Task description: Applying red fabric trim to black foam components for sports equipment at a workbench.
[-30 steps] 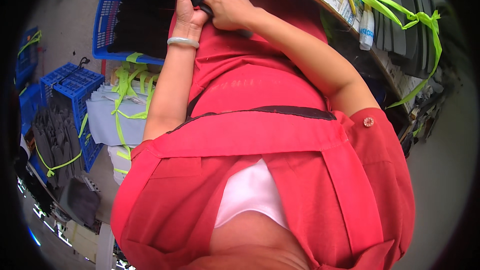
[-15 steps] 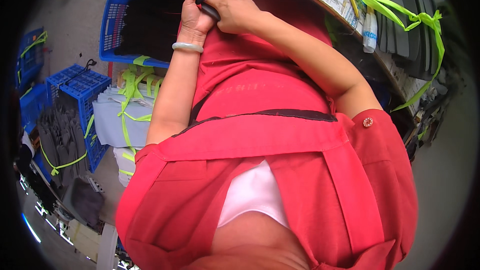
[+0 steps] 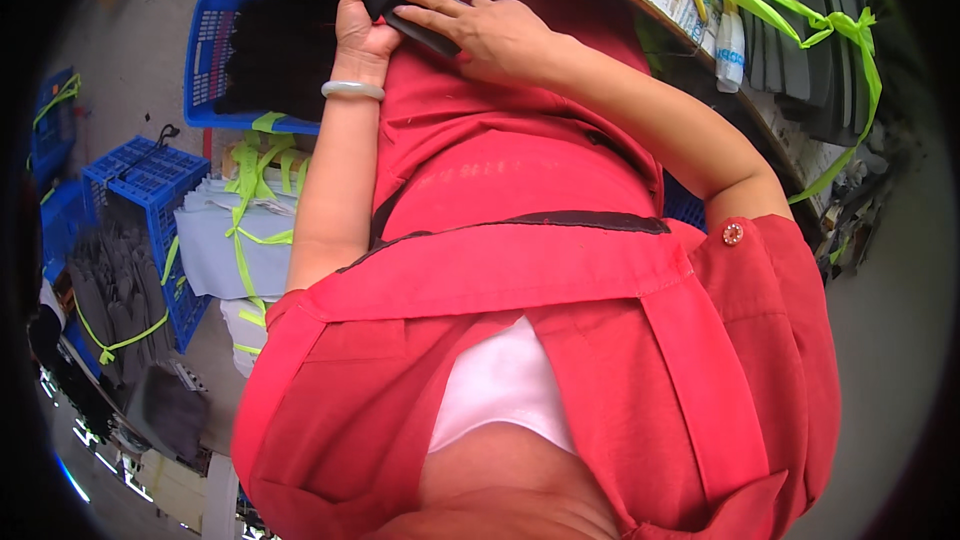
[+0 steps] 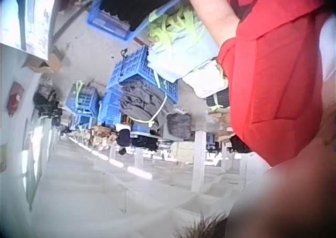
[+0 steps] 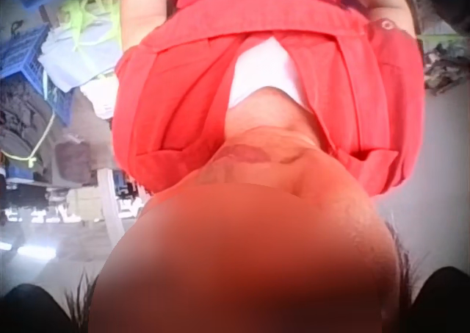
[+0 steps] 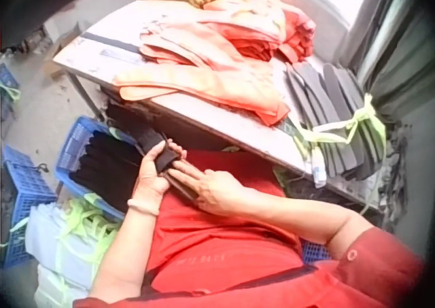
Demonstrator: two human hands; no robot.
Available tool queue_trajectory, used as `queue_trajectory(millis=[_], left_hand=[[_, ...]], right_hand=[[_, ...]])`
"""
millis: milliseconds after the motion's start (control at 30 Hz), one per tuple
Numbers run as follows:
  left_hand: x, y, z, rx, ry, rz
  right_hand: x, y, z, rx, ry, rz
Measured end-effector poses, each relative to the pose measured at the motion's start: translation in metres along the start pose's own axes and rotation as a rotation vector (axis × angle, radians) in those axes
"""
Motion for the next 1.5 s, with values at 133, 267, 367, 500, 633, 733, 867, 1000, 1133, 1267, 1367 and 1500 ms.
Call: queue_trajectory(millis=[133,267,367,500,633,733,867,1000,1133,1267,1367,1500], left_hand=[[0.001,0.018,-0.006,0.152,0.062,-0.049],[-0.018,0.022,-0.02,0.185,0.012,0.004],[-0.017,0.001,-0.008,0.195,-0.056,-0.101],[-0.007,0.009,-0.009,0.267,-0.055,-0.213],[-0.001,0.011,-0.012,0.112,-0.06,-0.035],[-0.003,0.005,0.0,0.09,-0.044,-0.016],[-0.006,0.011,0.002,0.055,0.081,0.043],[-0.016,0.016,-0.017,0.144,0.057,0.011],[-0.019,-0.003,-0.001,0.166,-0.035,-0.122],[-0.019,0.005,-0.005,0.12,0.007,-0.137],[-0.03,-0.01,-0.001,0.094,-0.029,-0.137],[-0.068,-0.017,-0.003,0.096,0.026,-0.142]], right_hand=[[0.013,-0.01,-0.015,-0.061,-0.102,-0.015],[0.016,-0.016,-0.018,-0.038,-0.183,-0.018],[-0.001,-0.005,-0.006,-0.015,-0.104,0.02],[0.021,-0.016,-0.028,-0.017,-0.187,-0.005],[0.039,-0.025,-0.043,-0.064,-0.068,-0.055],[0.011,-0.003,-0.002,0.038,-0.158,-0.01],[0.016,-0.007,-0.013,0.056,-0.151,0.011],[0.026,-0.021,-0.018,0.09,-0.186,-0.035],[0.008,-0.006,-0.009,0.138,-0.272,0.107],[0.043,-0.013,-0.025,0.1,-0.232,0.03],[0.055,0.003,-0.024,0.125,-0.161,0.119],[0.02,0.044,0.017,0.267,-0.33,0.332]])
Point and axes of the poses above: each hand's wrist, its own x-axis towards the middle knuckle, its own z-axis out of the back of the hand, y = z × x, the point moved 6 cm from there along x, towards the middle knuckle, and after that the axes turned 15 degrees about -y, right-handed, at the moved point
